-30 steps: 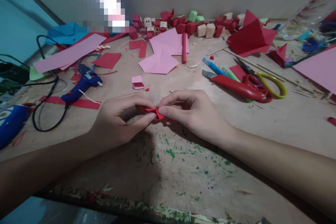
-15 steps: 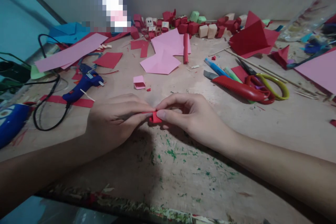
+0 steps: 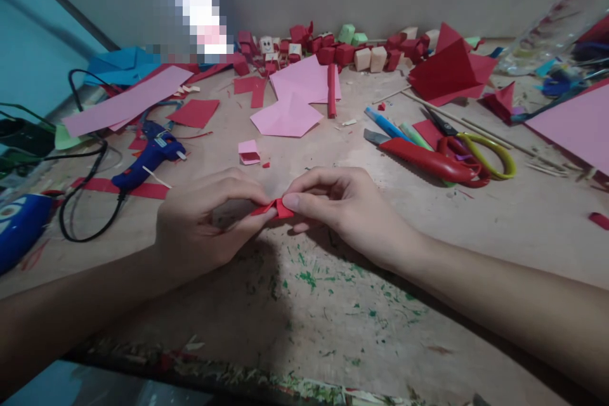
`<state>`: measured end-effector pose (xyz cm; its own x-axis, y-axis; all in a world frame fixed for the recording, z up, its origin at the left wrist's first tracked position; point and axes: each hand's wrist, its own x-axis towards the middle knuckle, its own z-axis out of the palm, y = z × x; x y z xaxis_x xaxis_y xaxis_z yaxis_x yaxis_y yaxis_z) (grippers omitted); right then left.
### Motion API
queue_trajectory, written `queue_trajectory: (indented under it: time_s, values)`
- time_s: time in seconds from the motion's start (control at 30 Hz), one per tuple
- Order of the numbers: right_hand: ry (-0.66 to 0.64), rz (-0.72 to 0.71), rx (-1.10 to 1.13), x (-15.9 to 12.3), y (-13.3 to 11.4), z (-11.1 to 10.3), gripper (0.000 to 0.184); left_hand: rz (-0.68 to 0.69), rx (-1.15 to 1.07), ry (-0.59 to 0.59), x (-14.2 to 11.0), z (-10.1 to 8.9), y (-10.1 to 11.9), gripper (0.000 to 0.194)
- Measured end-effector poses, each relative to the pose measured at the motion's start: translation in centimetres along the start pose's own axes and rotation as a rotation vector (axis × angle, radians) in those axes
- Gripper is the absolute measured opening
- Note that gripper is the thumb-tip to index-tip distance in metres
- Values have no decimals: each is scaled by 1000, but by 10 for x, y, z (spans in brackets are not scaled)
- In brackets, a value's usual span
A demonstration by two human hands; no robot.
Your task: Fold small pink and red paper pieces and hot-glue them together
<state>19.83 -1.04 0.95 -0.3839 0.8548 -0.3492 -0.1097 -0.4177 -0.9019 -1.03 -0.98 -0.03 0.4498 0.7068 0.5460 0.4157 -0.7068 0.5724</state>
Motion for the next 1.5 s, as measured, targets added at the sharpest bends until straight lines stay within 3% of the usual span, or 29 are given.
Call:
queue_trajectory:
  time_s: [0.23,0.43,0.67,1.1,1.5]
  values:
    - [19,-21,103,2,4,-3,20,-13,-56,-66,1,-6,2,8]
    - [-35,-33,90,3,7,-5,15,-44,-23,-17,1,-4,1,9]
    - [-34,-25,-36,1,3,-5,17,-23,-5,-6,3,-1,-1,2]
    - [-49,-44,-277,0,-1,-2,25,95,171,-114,3,-1,-5,11]
    - [-97,19,-148,0,3,0,25,102,200,-170,0,2,-8,14]
